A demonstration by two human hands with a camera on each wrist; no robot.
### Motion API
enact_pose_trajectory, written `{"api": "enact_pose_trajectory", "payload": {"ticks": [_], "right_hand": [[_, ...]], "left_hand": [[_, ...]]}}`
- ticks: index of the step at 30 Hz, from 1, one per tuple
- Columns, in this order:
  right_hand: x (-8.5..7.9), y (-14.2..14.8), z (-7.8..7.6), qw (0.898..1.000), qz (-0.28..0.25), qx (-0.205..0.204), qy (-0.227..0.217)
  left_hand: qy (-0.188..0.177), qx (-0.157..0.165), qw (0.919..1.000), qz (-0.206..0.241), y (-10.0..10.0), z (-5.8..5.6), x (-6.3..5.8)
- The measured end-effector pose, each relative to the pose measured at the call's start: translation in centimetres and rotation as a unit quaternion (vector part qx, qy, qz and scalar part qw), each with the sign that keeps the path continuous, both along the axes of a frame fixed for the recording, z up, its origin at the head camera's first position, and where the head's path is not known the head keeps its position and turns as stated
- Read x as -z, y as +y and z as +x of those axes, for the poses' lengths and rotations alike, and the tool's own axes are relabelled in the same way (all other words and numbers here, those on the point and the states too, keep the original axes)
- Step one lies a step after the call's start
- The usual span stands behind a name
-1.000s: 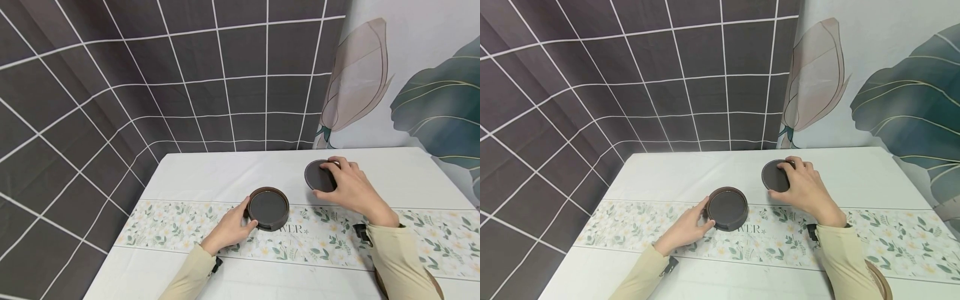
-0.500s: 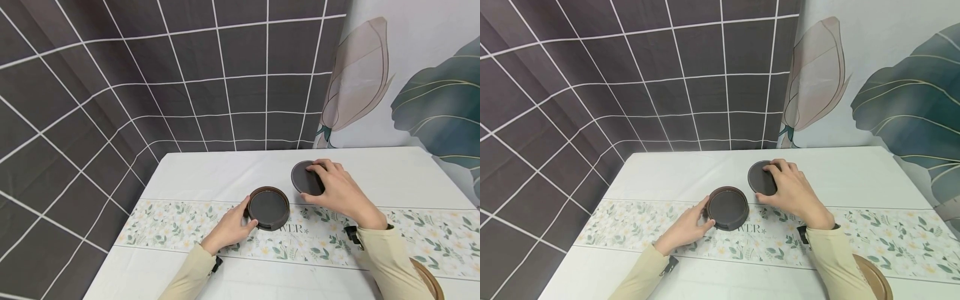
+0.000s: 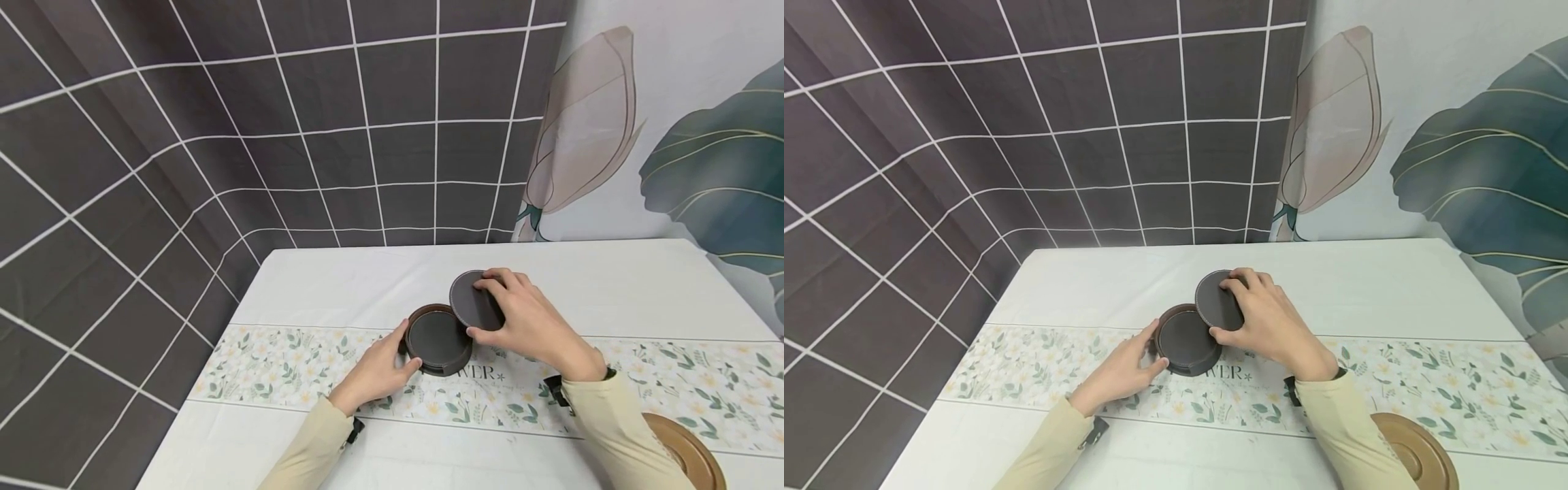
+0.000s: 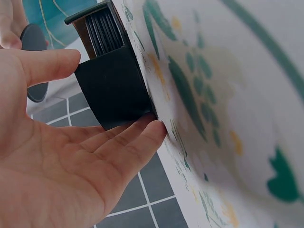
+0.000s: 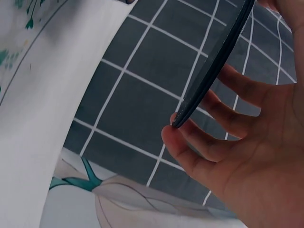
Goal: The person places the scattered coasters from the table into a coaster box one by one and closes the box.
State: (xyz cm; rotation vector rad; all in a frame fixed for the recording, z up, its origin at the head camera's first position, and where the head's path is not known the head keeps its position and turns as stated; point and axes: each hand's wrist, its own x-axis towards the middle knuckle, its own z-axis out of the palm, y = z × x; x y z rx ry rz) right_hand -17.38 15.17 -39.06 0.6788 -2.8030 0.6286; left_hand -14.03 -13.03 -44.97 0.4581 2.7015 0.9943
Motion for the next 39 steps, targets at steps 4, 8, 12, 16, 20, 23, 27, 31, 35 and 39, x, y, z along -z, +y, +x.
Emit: {"api": "enact_pose_trajectory", "payload": {"ticks": [4,8,12,16,20,23,27,31,35,39], "right_hand": [[0.4,-0.7,0.1,1.0,-0.003,-0.01,-0.002],[0.8,-1.3,0.1,1.0,-0.006,-0.023,0.003],[1.2,-1.9,0.1,0.999,-0.011,-0.038,0.002],[1.8,-2.5,0.2,0.998,-0.013,-0.054,-0.004],[2.4,-3.0,0.3,0.998,-0.005,-0.066,-0.009],[2.8,-3.4,0.3,0.997,-0.003,-0.072,-0.014],[3.3,-3.8,0.4,0.997,0.0,-0.078,-0.018],[3.8,-4.2,0.4,0.996,0.006,-0.085,-0.015],[4.2,-4.4,0.4,0.996,0.011,-0.091,-0.014],[4.5,-4.6,0.5,0.995,0.015,-0.095,-0.014]], "left_hand": [[-0.004,-0.002,1.0,0.001,0.0,0.0,0.0],[-0.006,-0.001,1.0,0.002,0.0,-0.1,0.0],[-0.006,0.0,1.0,0.0,0.0,-0.1,0.0],[-0.008,-0.001,1.0,-0.001,0.0,-0.1,-0.1],[-0.009,0.001,1.0,-0.003,0.0,-0.1,-0.1],[-0.011,0.0,0.9999,-0.005,0.0,-0.1,-0.1],[-0.012,0.0,0.9999,-0.007,0.0,-0.2,-0.1],[-0.007,0.004,0.9999,-0.006,0.0,-0.2,-0.1],[-0.007,0.004,0.9999,-0.008,0.0,-0.2,-0.1],[-0.008,0.004,0.9999,-0.007,0.0,-0.1,0.0]]}}
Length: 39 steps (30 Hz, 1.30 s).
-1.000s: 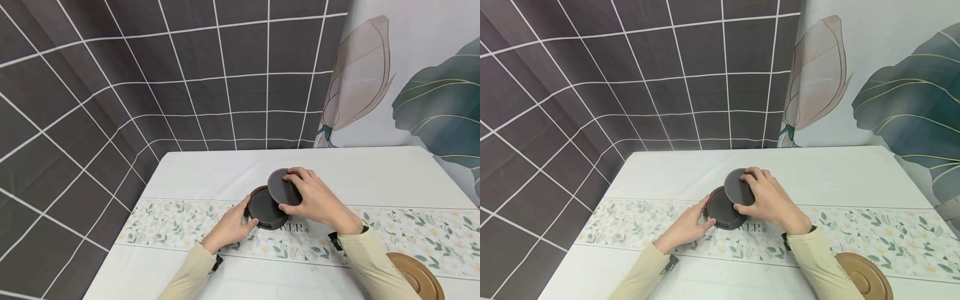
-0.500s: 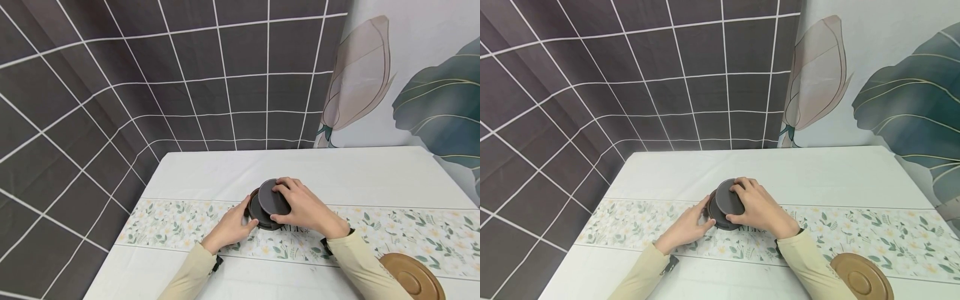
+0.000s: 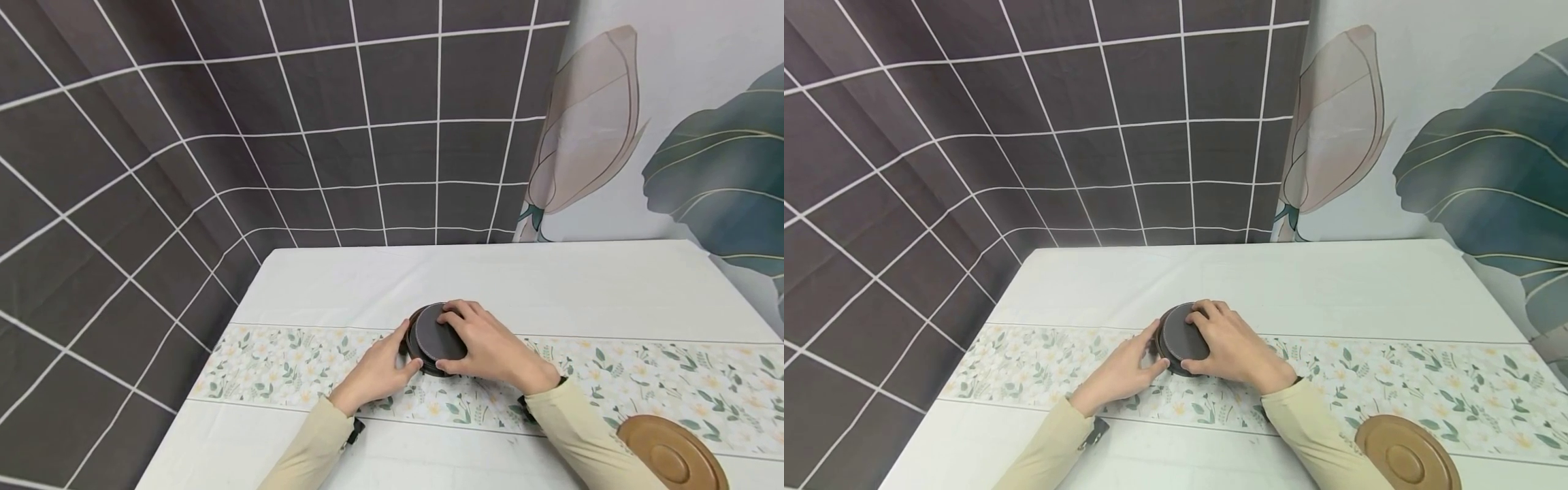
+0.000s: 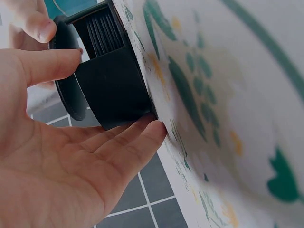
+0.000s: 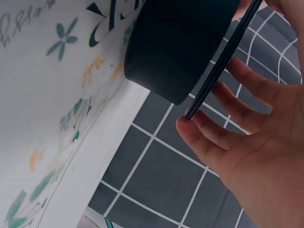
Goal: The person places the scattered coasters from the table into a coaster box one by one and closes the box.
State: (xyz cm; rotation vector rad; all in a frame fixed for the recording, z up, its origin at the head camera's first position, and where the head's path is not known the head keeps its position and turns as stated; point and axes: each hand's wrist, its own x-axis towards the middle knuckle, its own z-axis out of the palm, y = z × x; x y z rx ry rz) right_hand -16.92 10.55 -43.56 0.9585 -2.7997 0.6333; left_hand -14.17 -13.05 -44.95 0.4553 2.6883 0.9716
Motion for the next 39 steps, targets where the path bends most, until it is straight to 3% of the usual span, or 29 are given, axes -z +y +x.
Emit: {"api": "enact_pose_trajectory", "payload": {"ticks": [20,27,39], "right_hand": [[1.5,-0.8,0.2,1.0,0.009,-0.006,0.005],[1.7,-0.8,0.3,1.0,0.023,-0.004,-0.017],[1.3,-0.9,0.2,0.999,0.042,-0.011,0.008]], "left_hand": [[-0.004,-0.006,1.0,-0.003,0.2,0.0,0.1],[-0.008,-0.011,0.9999,-0.002,0.1,0.0,0.2],[-0.004,-0.008,0.9999,-0.005,0.1,0.0,-0.1]]}}
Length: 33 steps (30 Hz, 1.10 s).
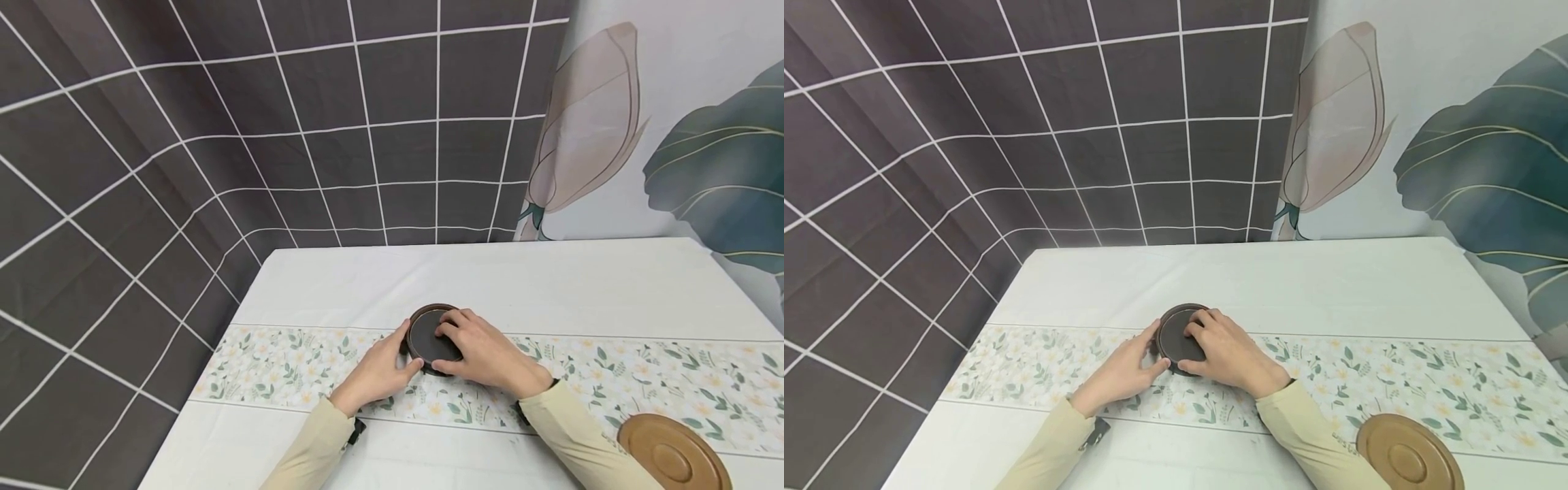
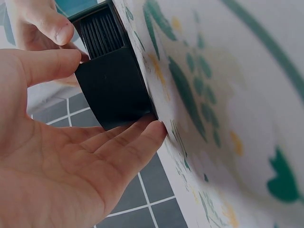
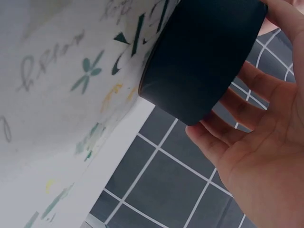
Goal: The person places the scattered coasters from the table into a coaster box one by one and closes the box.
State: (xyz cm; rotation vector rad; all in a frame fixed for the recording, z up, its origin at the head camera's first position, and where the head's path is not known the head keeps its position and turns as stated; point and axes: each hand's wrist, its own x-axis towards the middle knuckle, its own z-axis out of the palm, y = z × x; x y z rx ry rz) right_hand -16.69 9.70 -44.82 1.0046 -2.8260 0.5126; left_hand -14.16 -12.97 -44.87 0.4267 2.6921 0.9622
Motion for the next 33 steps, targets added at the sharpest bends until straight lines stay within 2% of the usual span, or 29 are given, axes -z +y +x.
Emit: {"api": "enact_pose_trajectory", "payload": {"ticks": [13,21,33], "right_hand": [[-1.2,1.0,0.5,1.0,-0.019,0.012,0.012],[-2.4,3.0,1.2,0.999,-0.007,0.033,0.025],[-3.3,7.7,3.9,0.997,-0.002,0.061,0.047]], "left_hand": [[0.003,0.002,1.0,-0.004,0.1,-0.1,0.1],[0.003,-0.007,1.0,-0.005,0.0,-0.3,0.3],[0.013,-0.005,0.9999,0.003,0.1,-0.1,0.5]]}}
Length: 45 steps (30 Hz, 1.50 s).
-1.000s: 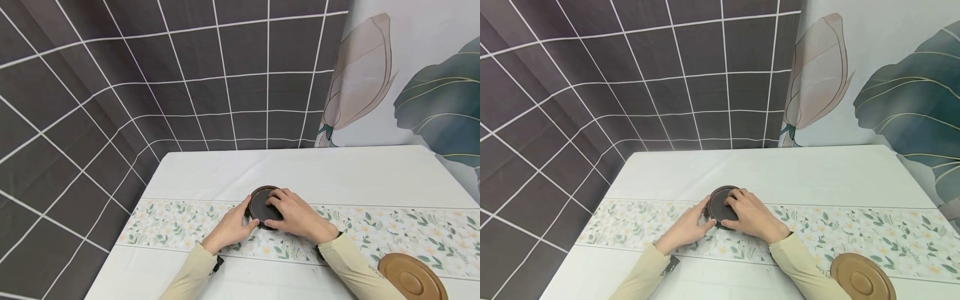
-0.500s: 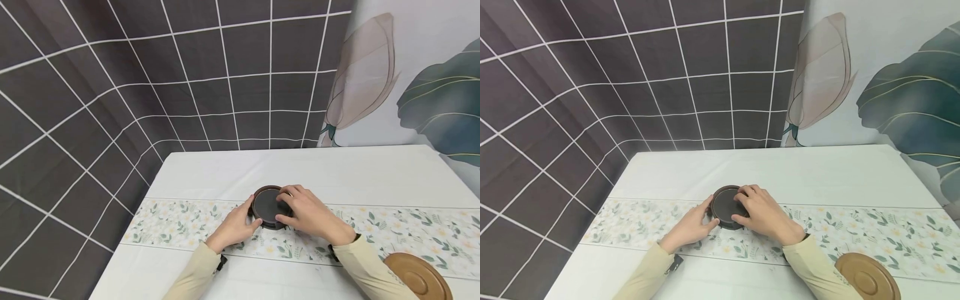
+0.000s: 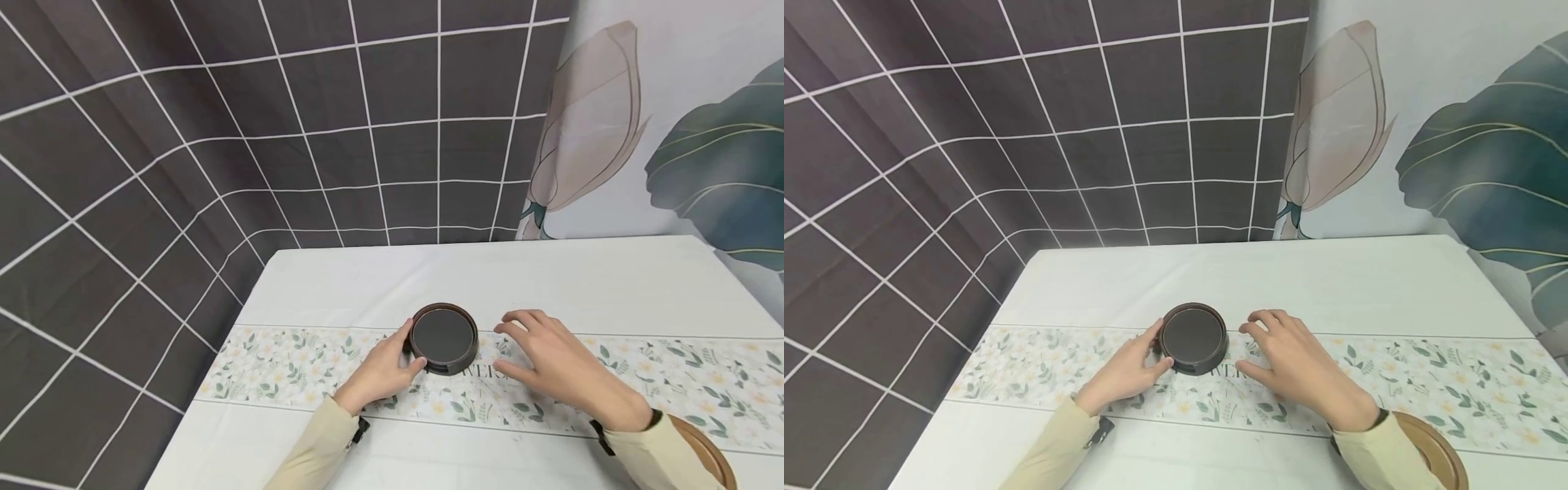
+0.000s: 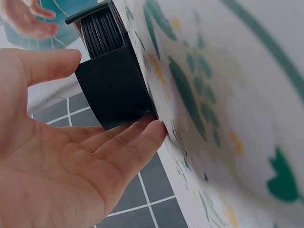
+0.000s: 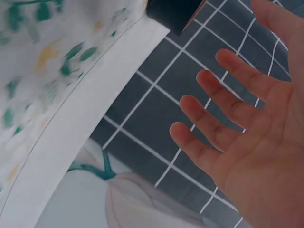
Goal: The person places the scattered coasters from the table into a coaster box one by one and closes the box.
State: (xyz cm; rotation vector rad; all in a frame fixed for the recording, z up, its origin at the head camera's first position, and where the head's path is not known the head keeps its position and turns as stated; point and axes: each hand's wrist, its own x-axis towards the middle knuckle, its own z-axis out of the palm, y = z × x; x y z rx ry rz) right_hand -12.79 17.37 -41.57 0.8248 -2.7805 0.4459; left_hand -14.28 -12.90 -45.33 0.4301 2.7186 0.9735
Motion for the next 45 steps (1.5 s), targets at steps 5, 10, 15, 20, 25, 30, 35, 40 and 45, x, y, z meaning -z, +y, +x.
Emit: {"api": "enact_pose_trajectory", "payload": {"ticks": [5,10,15,20,25,30,35,40,45], "right_hand": [[0.4,2.2,1.4,1.0,0.007,0.025,-0.001],[0.9,4.3,2.7,0.997,0.009,0.067,-0.021],[1.8,6.1,4.1,0.992,0.016,0.115,-0.051],[3.0,8.3,5.4,0.986,0.032,0.147,-0.078],[3.9,9.9,6.5,0.977,0.045,0.184,-0.098],[4.6,11.2,7.6,0.971,0.059,0.208,-0.102],[5.7,12.7,8.3,0.959,0.092,0.232,-0.133],[6.7,14.1,8.7,0.939,0.107,0.25,-0.209],[7.4,15.0,8.6,0.918,0.092,0.252,-0.293]], "left_hand": [[-0.002,-0.004,1.0,0.003,-0.1,0.0,-0.1],[0.0,-0.004,1.0,0.001,-0.2,0.0,-0.2],[-0.001,-0.003,1.0,-0.001,-0.2,0.0,-0.3],[-0.001,-0.002,1.0,0.002,-0.1,0.0,-0.2],[0.002,0.001,1.0,0.0,0.0,-0.1,-0.1],[0.0,0.0,1.0,0.0,0.0,-0.1,0.0],[0.003,0.002,1.0,0.0,0.0,-0.1,0.1],[0.006,0.002,1.0,0.0,0.0,-0.1,0.1],[0.003,0.001,1.0,0.001,0.0,0.0,0.0]]}}
